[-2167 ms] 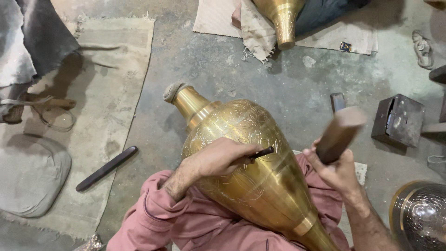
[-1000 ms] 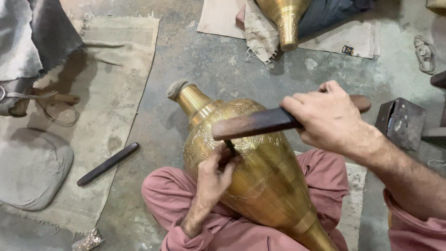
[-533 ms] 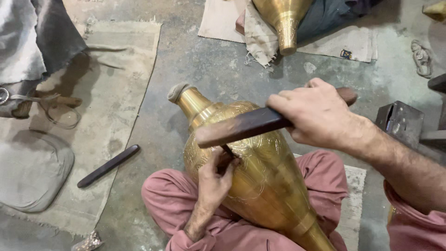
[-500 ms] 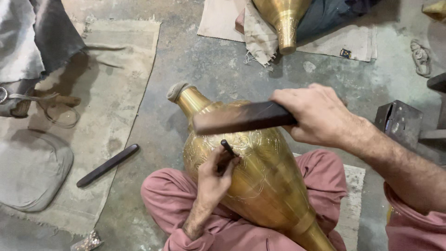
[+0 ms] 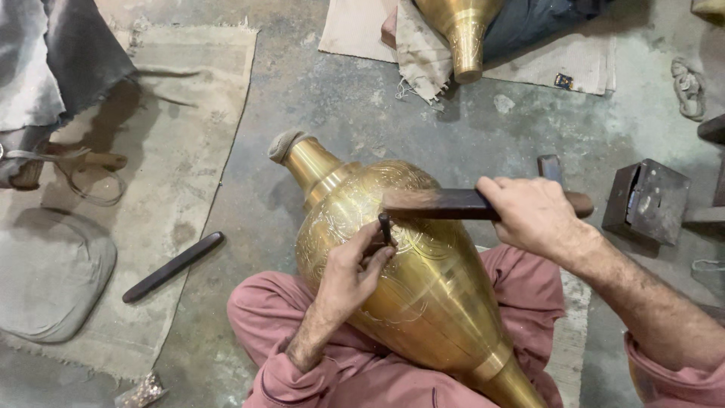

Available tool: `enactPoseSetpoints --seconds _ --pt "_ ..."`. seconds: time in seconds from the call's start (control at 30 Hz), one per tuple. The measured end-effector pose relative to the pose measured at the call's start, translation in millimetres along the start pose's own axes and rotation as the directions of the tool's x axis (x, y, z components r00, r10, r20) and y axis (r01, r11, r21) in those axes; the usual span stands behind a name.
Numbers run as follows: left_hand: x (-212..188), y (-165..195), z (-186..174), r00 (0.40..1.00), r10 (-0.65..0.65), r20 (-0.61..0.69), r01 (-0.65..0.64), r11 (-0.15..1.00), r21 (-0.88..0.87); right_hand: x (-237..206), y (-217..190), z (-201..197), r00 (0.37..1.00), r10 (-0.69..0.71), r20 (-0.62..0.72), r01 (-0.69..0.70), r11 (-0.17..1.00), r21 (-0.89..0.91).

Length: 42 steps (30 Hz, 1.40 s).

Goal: The person sits on the floor with a large brass vessel held in the lap and engraves decorative patterns into its surface. They hold a chisel against the brass with one hand and strike it with a wooden mallet in the other hand, repositioning the chisel repeatedly to work across the patterned area.

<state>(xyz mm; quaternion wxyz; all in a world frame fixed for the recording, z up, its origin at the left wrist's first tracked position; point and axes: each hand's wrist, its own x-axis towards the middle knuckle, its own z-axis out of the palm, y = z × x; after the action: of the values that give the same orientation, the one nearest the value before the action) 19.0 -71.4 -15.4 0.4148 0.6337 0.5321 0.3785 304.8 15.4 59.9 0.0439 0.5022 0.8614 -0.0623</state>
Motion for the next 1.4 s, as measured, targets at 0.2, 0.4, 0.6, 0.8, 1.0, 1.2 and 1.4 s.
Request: enactPoseSetpoints --seconds 0.2,0.4,0.6,0.8,1.0,1.2,1.4 --pt "3 -8 -2 0.986 0.164 0.038 -0.163 0.986 -0.013 8 -11 -34 0.972 0.113 0.204 -0.165 0.951 0.261" --pt "-8 -11 5 0.983 0.142 -0.117 -0.142 0.990 0.008 17 -26 -59 0.999 -0.034 0.026 0.019 0.899 0.437" --pt "-19 -2 16 0.965 0.073 -0.253 -0.092 0.994 -0.062 26 -35 -73 0.992 -0.098 -0.074 0.111 0.972 0.206" --pt "-22 4 20 0.950 0.012 -0.312 -0.046 0.994 -0.102 31 -43 -85 0.989 -0.145 0.002 0.143 0.977 0.156" --pt "-22 1 20 0.957 0.048 -0.285 -0.074 0.994 -0.082 29 -47 -90 0.989 -0.146 0.025 0.145 0.989 0.034" --pt "-19 -3 17 0.960 0.106 -0.260 -0.120 0.992 -0.036 26 -40 -84 0.991 -0.054 0.121 0.040 0.993 0.114" --pt "-10 -4 7 0.991 0.107 -0.080 -0.106 0.994 0.016 13 -24 -64 1.000 -0.009 0.020 0.005 0.981 0.192"
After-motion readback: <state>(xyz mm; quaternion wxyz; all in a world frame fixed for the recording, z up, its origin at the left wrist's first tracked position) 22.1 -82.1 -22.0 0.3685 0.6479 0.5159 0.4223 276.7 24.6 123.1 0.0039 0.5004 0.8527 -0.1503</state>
